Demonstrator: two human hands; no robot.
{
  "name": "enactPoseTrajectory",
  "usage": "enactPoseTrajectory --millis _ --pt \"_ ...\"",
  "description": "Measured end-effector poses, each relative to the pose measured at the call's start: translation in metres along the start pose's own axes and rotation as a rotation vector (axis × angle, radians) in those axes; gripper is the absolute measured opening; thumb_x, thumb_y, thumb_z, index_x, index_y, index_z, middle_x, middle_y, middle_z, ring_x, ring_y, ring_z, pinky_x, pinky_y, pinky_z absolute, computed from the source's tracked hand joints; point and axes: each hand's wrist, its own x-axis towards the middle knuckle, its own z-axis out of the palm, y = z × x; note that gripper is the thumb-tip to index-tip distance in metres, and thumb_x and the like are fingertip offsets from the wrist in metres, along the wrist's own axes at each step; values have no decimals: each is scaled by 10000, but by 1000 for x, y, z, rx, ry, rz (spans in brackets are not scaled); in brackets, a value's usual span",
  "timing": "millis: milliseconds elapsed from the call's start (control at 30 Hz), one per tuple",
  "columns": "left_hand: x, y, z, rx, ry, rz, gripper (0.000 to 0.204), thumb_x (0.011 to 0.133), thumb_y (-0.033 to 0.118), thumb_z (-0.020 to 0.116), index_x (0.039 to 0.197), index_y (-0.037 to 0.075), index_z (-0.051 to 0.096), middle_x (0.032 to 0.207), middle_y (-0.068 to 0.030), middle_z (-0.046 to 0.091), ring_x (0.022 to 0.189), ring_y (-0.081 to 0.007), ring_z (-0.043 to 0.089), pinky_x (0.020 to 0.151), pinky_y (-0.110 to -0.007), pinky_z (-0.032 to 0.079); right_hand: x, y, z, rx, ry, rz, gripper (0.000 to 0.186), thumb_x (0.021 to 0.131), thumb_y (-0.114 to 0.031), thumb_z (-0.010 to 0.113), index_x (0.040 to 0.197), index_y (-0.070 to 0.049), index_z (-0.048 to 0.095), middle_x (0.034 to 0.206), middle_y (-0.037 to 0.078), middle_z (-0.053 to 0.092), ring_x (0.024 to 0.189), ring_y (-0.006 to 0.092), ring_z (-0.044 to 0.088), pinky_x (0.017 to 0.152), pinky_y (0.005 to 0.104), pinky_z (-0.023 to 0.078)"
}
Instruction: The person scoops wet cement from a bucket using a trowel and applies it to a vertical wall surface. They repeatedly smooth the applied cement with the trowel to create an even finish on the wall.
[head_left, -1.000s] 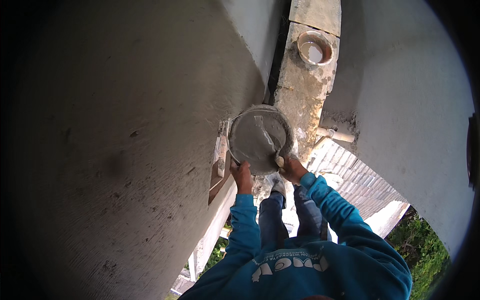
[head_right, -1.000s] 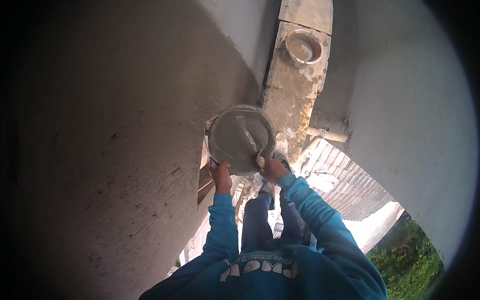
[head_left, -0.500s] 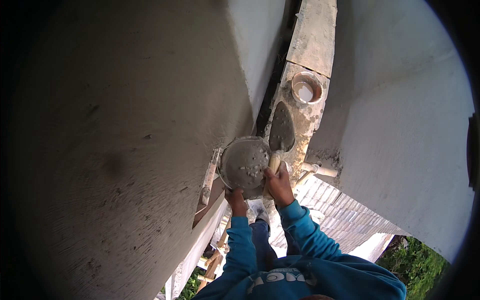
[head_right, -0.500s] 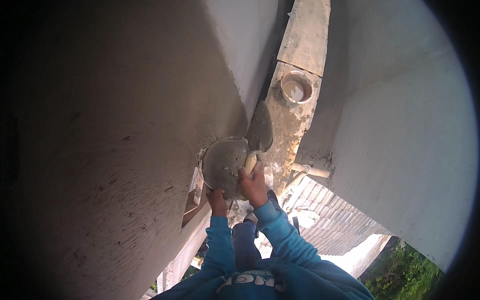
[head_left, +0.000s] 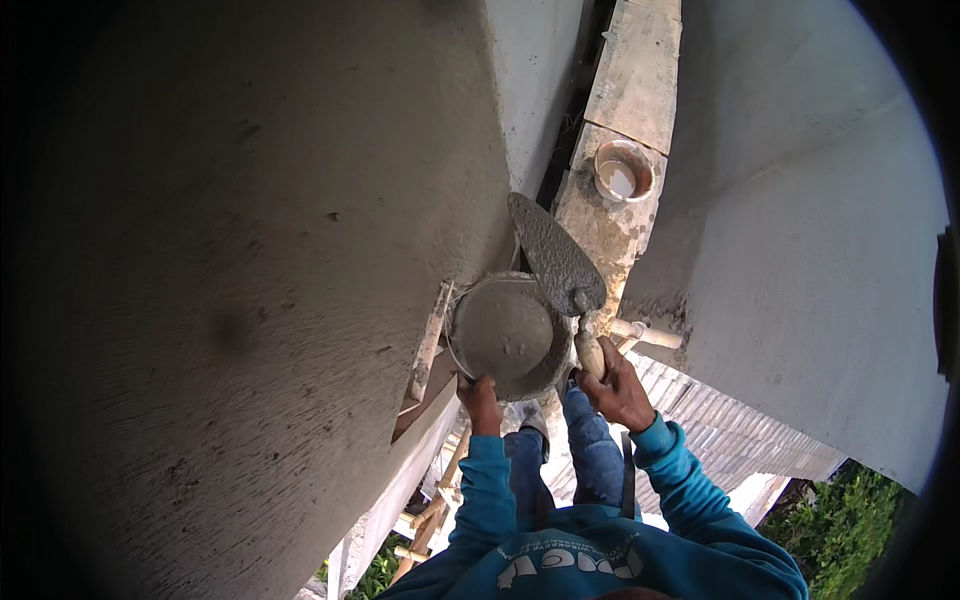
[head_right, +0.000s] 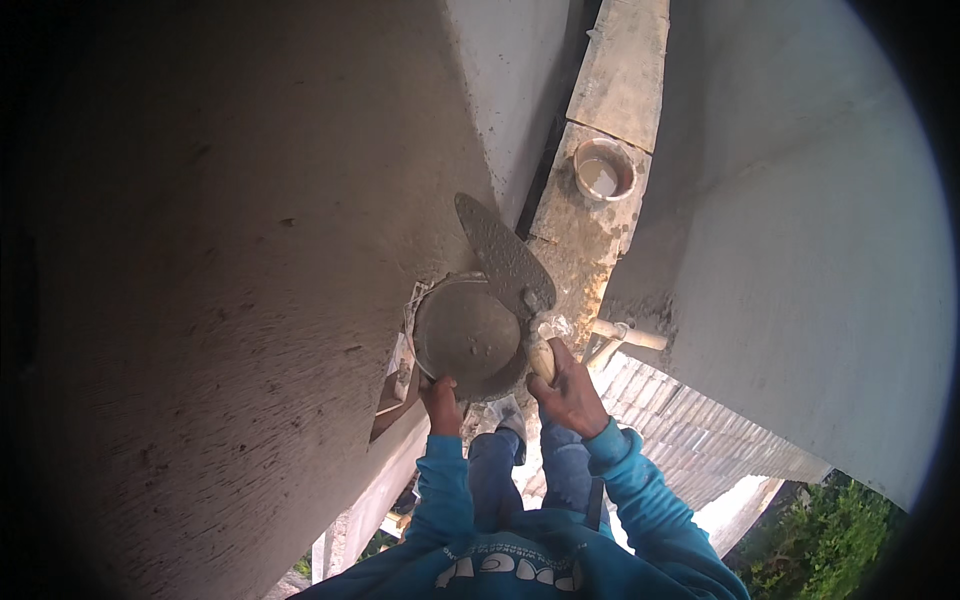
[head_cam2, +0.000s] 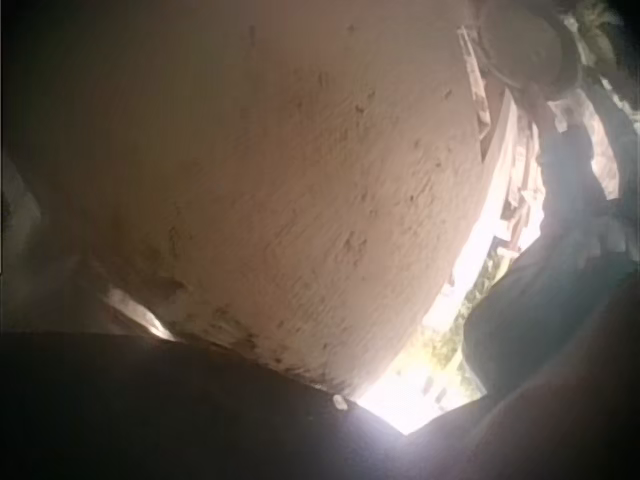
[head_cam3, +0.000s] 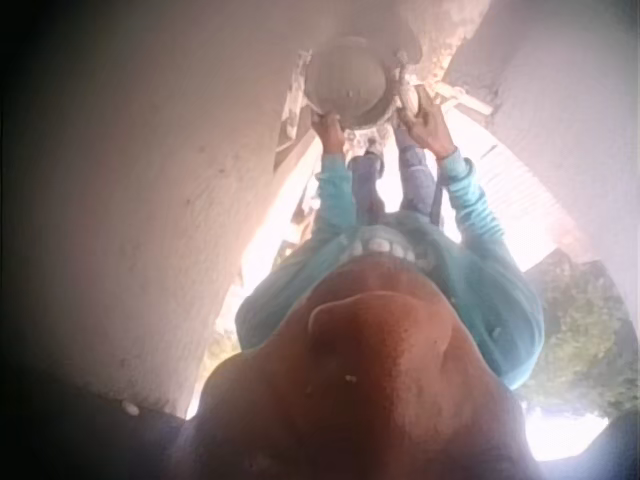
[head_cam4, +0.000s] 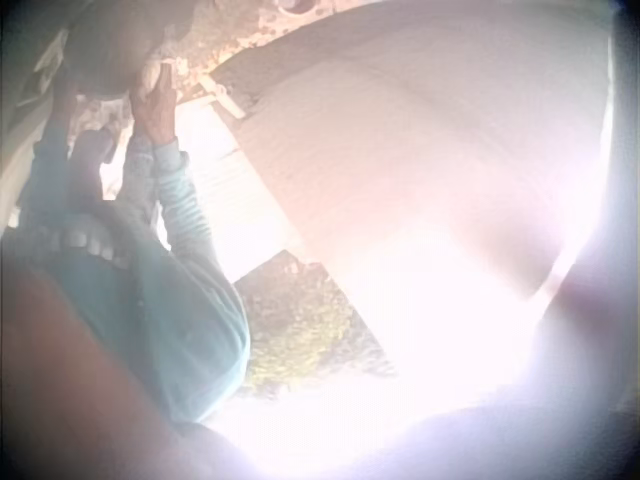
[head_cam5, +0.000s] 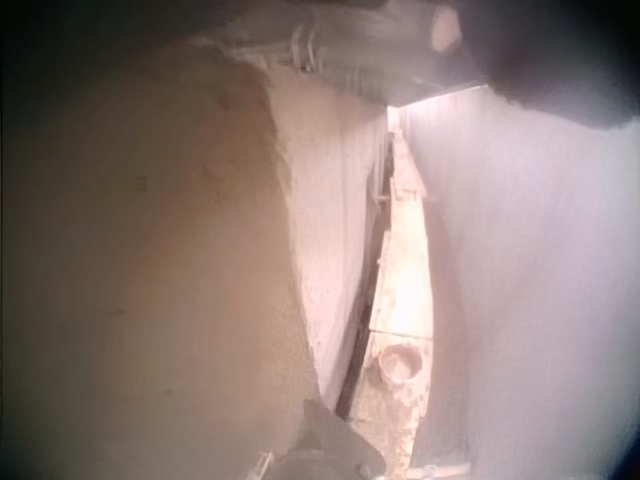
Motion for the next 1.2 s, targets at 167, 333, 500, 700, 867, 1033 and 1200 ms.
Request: enactPoseTrajectory --millis 167,333,500,700,867,1033,1200 --pt "-1 -13 -18 138 -166 81 590 693 -39 502 1281 -34 536 1171 -113 626 1014 -219 589 902 -303 448 -33 139 64 -615 -25 132 431 840 -181 661 1166 11 454 669 153 584 577 310 606 563 458 511" --pt "-8 0 -25 188 -181 60 602 698 -29 510 1300 -44 512 1165 -110 609 986 -219 574 892 -303 445 0 108 74 -78 -397 438 418 883 -247 639 1197 -25 474 687 140 604 510 249 612 463 364 498" --pt "-4 5 -32 80 -189 66 633 697 -35 509 1329 -36 485 1131 -80 592 939 -209 552 858 -295 443 -63 89 52 779 -491 504 289 944 -170 588 1186 -81 459 650 6 482 460 110 468 420 281 432" --pt "8 -6 -45 96 -82 5 638 693 -48 495 1331 -20 495 1160 -73 606 964 -183 561 843 -275 442 -40 -9 70 913 -45 389 359 902 -107 590 1214 -47 423 779 49 528 579 128 551 473 292 473" --pt "-6 -6 -15 15 -93 36 644 665 -57 487 1309 -34 510 1179 -85 611 976 -198 570 846 -267 441 177 9 116 184 496 157 520 840 -200 648 1151 125 387 912 368 633 878 521 635 752 500 517" --pt "-8 -5 -48 120 -56 25 674 635 -34 509 1309 -43 513 1181 -89 612 989 -206 570 857 -277 443 149 -149 82 488 243 -287 401 906 -157 607 1170 33 372 785 187 617 647 243 644 552 342 508" --pt "-19 4 -28 -28 96 0 532 668 -20 533 1198 -31 581 1016 -51 637 814 -155 566 689 -276 463 23 -59 26 554 11 50 327 910 -89 584 1193 -75 423 803 15 536 615 89 529 528 262 462"
